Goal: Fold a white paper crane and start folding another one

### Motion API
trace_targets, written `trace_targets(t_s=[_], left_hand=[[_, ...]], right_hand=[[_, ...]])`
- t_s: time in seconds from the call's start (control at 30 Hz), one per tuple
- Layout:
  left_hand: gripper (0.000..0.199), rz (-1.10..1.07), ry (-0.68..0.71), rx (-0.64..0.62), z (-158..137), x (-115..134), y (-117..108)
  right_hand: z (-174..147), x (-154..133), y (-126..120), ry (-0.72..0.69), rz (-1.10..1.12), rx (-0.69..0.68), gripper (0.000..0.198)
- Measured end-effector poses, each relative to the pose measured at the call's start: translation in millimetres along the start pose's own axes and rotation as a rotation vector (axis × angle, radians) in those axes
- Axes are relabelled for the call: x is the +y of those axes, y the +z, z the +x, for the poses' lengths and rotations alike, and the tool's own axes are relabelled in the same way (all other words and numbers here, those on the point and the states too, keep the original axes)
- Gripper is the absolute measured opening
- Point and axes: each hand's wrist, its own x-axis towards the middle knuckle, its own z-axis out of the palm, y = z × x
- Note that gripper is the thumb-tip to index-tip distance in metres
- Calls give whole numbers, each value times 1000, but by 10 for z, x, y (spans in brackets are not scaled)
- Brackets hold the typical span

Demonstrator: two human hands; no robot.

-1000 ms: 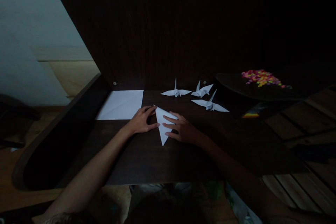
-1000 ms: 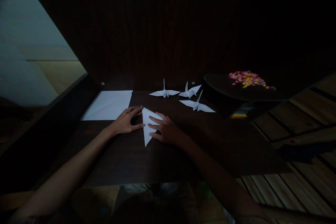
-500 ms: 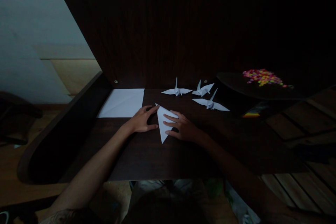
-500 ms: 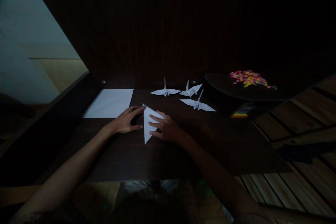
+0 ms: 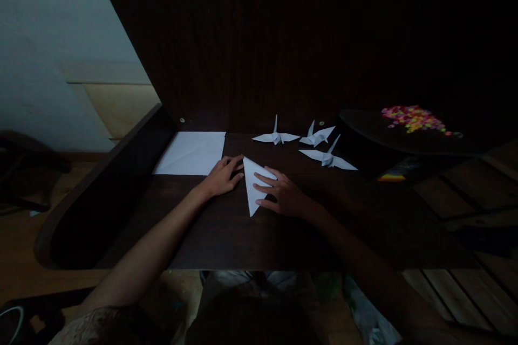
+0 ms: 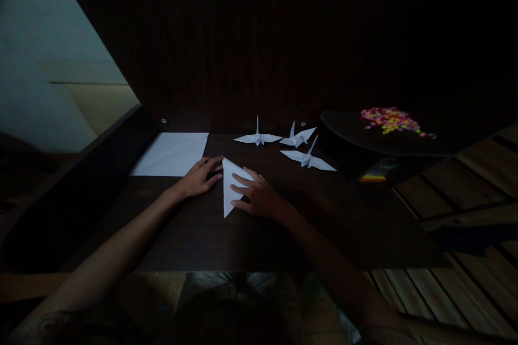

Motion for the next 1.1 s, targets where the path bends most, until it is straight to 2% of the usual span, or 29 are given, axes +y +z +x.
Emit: trace_targets(t_s=[0.2, 0.37, 0.63, 1.0, 1.1], left_hand=[[56, -11, -35, -8, 3, 44, -10], [71, -74, -73, -38, 8, 75, -39], [79, -155, -138, 15, 13, 65, -7], [78, -161, -144, 25, 14, 80, -22], [71, -152, -125, 25, 15, 61, -18]], right_hand=[[-9, -14, 10, 8, -26, -4, 47], [-2, -47, -20, 22, -24, -19, 49], [-7, -46, -51, 23, -7, -52, 51], [-6, -100, -55, 34, -15, -57, 51], [-1, -110, -57, 36, -12, -56, 51]])
